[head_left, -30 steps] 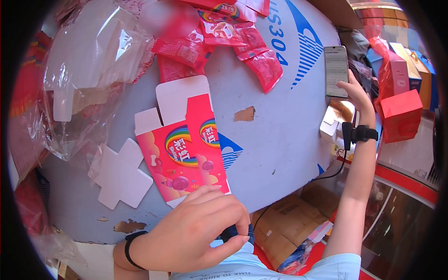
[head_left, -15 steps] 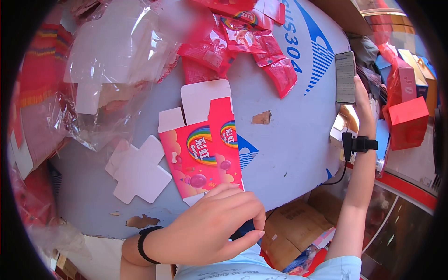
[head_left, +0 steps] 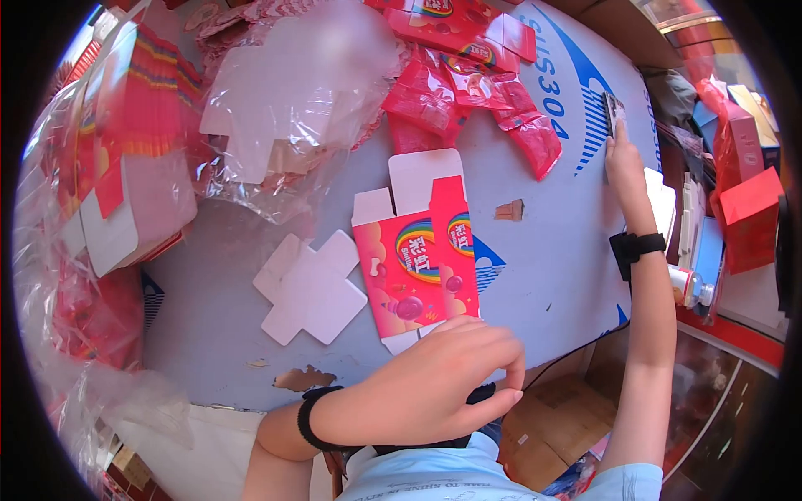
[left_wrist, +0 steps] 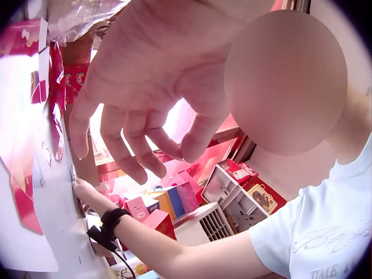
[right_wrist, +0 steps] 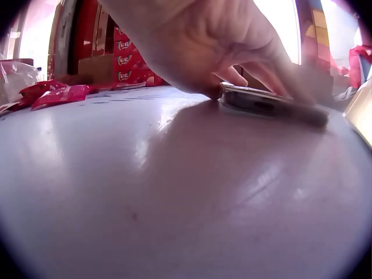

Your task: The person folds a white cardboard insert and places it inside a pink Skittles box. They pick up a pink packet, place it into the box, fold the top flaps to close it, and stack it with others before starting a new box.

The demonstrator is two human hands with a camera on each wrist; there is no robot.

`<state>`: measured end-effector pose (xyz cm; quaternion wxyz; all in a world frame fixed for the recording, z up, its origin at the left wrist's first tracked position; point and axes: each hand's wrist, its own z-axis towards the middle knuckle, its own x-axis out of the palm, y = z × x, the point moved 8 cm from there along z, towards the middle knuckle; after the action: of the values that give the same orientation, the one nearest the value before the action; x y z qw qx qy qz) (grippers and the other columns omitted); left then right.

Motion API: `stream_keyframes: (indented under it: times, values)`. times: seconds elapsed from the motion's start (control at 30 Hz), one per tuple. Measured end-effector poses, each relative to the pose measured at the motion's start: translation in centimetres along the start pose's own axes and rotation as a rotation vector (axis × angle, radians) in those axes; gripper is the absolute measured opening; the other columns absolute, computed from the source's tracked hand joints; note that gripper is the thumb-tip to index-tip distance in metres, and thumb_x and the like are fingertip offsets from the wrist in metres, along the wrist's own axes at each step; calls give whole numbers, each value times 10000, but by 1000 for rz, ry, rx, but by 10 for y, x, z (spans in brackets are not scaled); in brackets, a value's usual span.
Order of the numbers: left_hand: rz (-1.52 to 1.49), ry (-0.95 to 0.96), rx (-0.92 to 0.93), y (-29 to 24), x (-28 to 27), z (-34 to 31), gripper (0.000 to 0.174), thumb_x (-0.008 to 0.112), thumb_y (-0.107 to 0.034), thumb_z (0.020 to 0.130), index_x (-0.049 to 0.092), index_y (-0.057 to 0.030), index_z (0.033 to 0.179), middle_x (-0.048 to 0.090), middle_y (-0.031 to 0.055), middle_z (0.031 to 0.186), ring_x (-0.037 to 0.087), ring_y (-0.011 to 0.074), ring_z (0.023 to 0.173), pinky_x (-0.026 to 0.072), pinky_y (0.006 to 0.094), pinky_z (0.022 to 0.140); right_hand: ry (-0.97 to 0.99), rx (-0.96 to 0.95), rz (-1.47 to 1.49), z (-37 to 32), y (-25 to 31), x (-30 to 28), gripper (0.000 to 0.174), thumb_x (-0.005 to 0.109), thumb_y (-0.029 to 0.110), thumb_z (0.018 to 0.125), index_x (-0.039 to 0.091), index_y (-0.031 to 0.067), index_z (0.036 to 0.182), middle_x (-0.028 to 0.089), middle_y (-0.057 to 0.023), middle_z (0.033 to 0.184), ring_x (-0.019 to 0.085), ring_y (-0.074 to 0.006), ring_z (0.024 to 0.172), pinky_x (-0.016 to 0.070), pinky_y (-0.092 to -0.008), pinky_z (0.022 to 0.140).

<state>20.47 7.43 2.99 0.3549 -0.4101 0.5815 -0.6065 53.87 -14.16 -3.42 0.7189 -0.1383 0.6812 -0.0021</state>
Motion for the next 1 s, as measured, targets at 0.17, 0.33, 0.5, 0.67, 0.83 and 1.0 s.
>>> stream_keyframes:
  times: [0.17, 0.33, 0.5, 0.67, 0.83, 1.0]
  values:
    - [163, -119, 49, -2, -4, 2, 103, 617, -102, 797, 530, -52, 823, 565, 45, 813, 529, 216, 813, 401, 341, 794, 34, 40, -10, -4, 2, 0, 489, 383, 286, 953, 309, 90, 1395, 548, -303, 1097, 556, -448, 1002, 449, -475, 871]
    - [338, -440, -89, -8, -27, -26, 136, 635, -50, 764, 525, -25, 841, 566, 97, 968, 553, 264, 973, 384, 372, 932, 10, -1, -38, -17, 11, -9, 483, 413, 238, 945, 314, 90, 1394, 518, -296, 1161, 505, -435, 1093, 408, -444, 936]
    - [433, -670, -230, 17, -32, -73, 498, 643, -101, 757, 429, -70, 1205, 310, 199, 1342, 324, 339, 1269, 313, 409, 1029, 62, -483, 947, -150, 124, -98, 428, 488, 51, 887, 408, 39, 1307, 552, -183, 1157, 543, -261, 1066, 450, -358, 869]
    - [417, -827, -164, 42, -27, -77, 580, 632, -110, 769, 361, -55, 1279, 280, 208, 1365, 328, 322, 1274, 290, 409, 1047, 488, -338, 1334, -212, 179, -60, 421, 495, 46, 898, 390, 16, 1304, 515, -139, 1199, 518, -188, 1071, 471, -294, 841]
    - [63, -935, -18, 56, -36, -74, 604, 609, -62, 785, 309, -33, 1309, 336, 202, 1329, 308, 291, 1293, 269, 412, 1062, 693, -129, 1572, -220, 185, -48, 450, 515, 106, 911, 361, 5, 1321, 475, -149, 1249, 498, -186, 1096, 460, -294, 870]
    - [-521, -910, 84, 36, -11, -66, 586, 553, -29, 832, 241, -9, 1328, 457, 154, 1222, 507, 212, 1111, 427, 330, 941, 663, -272, 1791, -256, 189, -76, 533, 559, 133, 896, 322, -33, 1343, 470, -161, 1234, 507, -192, 1091, 428, -295, 922]
